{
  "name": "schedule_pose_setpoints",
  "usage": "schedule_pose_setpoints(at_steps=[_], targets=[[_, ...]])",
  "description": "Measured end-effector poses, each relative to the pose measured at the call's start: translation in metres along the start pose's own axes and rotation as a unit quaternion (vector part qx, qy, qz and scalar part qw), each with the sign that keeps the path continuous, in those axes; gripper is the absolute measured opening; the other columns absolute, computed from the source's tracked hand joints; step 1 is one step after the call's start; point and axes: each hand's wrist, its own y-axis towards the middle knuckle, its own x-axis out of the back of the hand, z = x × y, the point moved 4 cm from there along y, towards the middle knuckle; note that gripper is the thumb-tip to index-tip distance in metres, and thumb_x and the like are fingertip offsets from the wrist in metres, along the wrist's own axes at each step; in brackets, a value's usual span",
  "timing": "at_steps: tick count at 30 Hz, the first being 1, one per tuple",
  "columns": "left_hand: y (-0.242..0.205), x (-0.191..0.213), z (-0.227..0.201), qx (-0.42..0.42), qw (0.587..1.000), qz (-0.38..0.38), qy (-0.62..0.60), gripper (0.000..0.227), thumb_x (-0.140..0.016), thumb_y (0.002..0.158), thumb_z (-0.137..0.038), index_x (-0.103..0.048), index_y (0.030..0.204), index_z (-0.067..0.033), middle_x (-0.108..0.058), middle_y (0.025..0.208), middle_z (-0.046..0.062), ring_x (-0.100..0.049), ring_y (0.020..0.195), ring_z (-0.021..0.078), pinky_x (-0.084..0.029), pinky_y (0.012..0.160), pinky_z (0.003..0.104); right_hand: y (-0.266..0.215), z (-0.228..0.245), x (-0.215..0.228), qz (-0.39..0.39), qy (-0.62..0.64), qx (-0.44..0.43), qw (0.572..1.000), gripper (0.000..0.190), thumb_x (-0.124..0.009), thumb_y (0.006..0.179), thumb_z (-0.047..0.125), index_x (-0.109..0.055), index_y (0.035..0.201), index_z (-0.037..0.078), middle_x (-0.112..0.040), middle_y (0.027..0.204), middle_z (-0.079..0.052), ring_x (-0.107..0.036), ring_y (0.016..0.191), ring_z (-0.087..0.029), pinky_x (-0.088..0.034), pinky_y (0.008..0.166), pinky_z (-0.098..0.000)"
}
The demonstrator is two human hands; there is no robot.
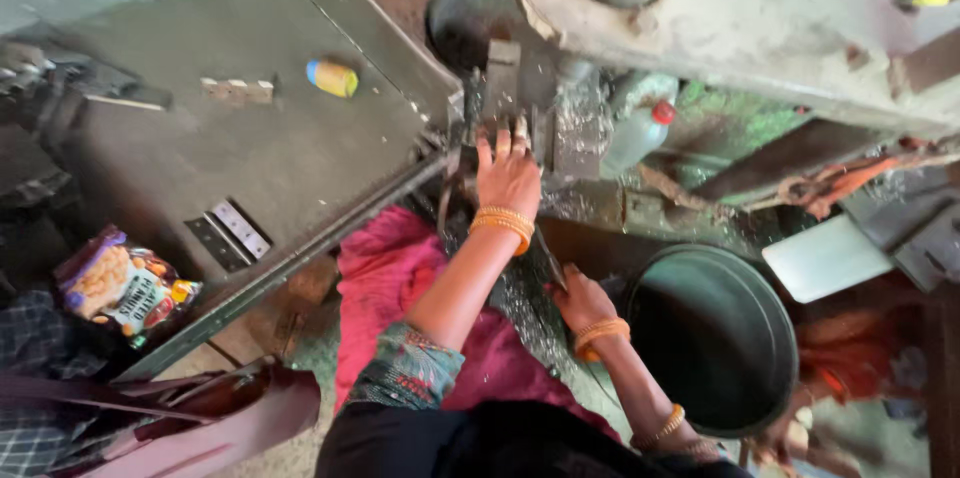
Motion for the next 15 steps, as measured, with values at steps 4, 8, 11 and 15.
schedule_pose_setpoints(at_steps=[4,8,11,15], targets=[[0.002,-0.002,0.006,0.004,1.0,-0.025,0.017,0.04,-0.047,0.098,-0.019,-0.07,0.127,-0.0036,-0.042,0.16,0.012,-0.034,0.149,0.0292,-0.012,0.122,0.06,0.009,0.001,-0.007,-0.004,-0.038,-0.044,0.998,0.04,-0.064,0.094,0.045,-0.059,0.105,0.007,-0.07,0.093,-0.026,-0.068,0.09,-0.048,-0.053,0.075,-0.0586],[0.004,0.001,0.004,0.005,0.996,-0.091,0.023,0.041,-0.048,0.093,-0.018,-0.071,0.126,-0.0046,-0.044,0.157,0.012,-0.035,0.148,0.0293,-0.013,0.121,0.061,0.0,0.005,-0.005,-0.014,-0.018,-0.068,0.997,0.041,-0.063,0.094,0.045,-0.058,0.105,0.006,-0.071,0.096,-0.025,-0.068,0.092,-0.047,-0.053,0.076,-0.0579],[0.004,-0.004,0.003,0.001,1.0,-0.022,0.002,0.039,-0.048,0.097,-0.018,-0.072,0.125,-0.0064,-0.042,0.159,0.01,-0.035,0.149,0.0311,-0.012,0.123,0.061,-0.007,0.007,0.003,0.004,-0.006,-0.069,0.998,0.038,-0.064,0.092,0.043,-0.059,0.104,0.007,-0.072,0.095,-0.025,-0.067,0.093,-0.048,-0.053,0.078,-0.0583],[0.025,0.001,0.006,0.008,0.999,-0.005,0.034,0.039,-0.049,0.094,-0.017,-0.072,0.124,-0.0079,-0.039,0.161,0.007,-0.034,0.147,0.0303,-0.012,0.122,0.061,0.008,0.018,0.012,0.002,-0.083,-0.05,0.995,0.041,-0.064,0.093,0.046,-0.059,0.1,0.007,-0.073,0.092,-0.024,-0.069,0.092,-0.046,-0.054,0.079,-0.0576]])
